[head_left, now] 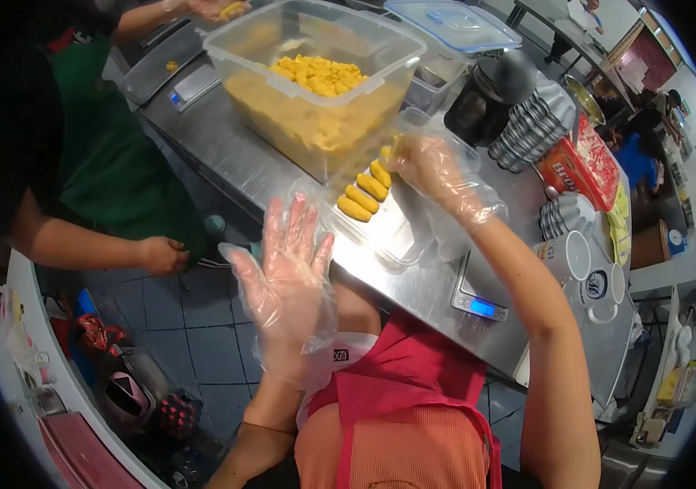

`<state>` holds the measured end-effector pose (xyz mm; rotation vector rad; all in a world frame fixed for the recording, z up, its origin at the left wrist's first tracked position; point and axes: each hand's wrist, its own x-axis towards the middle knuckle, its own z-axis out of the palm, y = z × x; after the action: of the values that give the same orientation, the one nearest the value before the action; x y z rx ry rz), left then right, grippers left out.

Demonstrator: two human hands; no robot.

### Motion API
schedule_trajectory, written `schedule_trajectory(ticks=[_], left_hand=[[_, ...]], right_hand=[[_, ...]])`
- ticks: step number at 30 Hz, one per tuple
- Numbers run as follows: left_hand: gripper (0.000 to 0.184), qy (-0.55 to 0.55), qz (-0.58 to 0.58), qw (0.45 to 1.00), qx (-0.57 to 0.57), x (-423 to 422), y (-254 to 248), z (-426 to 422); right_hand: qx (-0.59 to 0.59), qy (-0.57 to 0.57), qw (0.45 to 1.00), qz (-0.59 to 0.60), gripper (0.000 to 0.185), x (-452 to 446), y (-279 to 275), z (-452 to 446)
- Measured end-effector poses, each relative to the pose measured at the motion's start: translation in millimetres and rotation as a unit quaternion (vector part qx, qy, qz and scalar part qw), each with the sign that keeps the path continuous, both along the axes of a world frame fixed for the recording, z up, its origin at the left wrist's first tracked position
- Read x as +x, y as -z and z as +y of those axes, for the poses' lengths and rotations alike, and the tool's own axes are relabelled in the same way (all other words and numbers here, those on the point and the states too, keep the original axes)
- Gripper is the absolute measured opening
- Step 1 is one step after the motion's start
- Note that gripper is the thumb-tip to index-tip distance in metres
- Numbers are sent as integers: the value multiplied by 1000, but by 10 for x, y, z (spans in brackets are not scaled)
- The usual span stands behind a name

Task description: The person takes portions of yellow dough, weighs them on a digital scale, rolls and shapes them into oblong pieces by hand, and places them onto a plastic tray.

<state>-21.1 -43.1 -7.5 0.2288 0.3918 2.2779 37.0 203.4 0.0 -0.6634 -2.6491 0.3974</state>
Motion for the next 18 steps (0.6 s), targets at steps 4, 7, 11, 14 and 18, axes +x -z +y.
schedule_trajectory(ticks=[4, 7, 11, 14, 18], left_hand=[[87, -26, 19, 999, -31, -105, 38, -60], [88, -32, 1, 999, -41, -139, 31, -40], [85, -9, -9, 1000, -13, -141, 76, -14], [85, -15, -5, 999, -29, -139, 77, -46], [84, -33, -1, 998, -46, -149, 98, -78]], right_hand=[[33, -1, 996, 83, 11, -4, -13, 283], [70, 12, 997, 39, 14, -7, -25, 502], [66, 31, 996, -61, 22, -196, 284, 548], [10, 23, 993, -115, 21, -246, 348, 473], [33, -31, 997, -55, 18, -136, 128, 409]])
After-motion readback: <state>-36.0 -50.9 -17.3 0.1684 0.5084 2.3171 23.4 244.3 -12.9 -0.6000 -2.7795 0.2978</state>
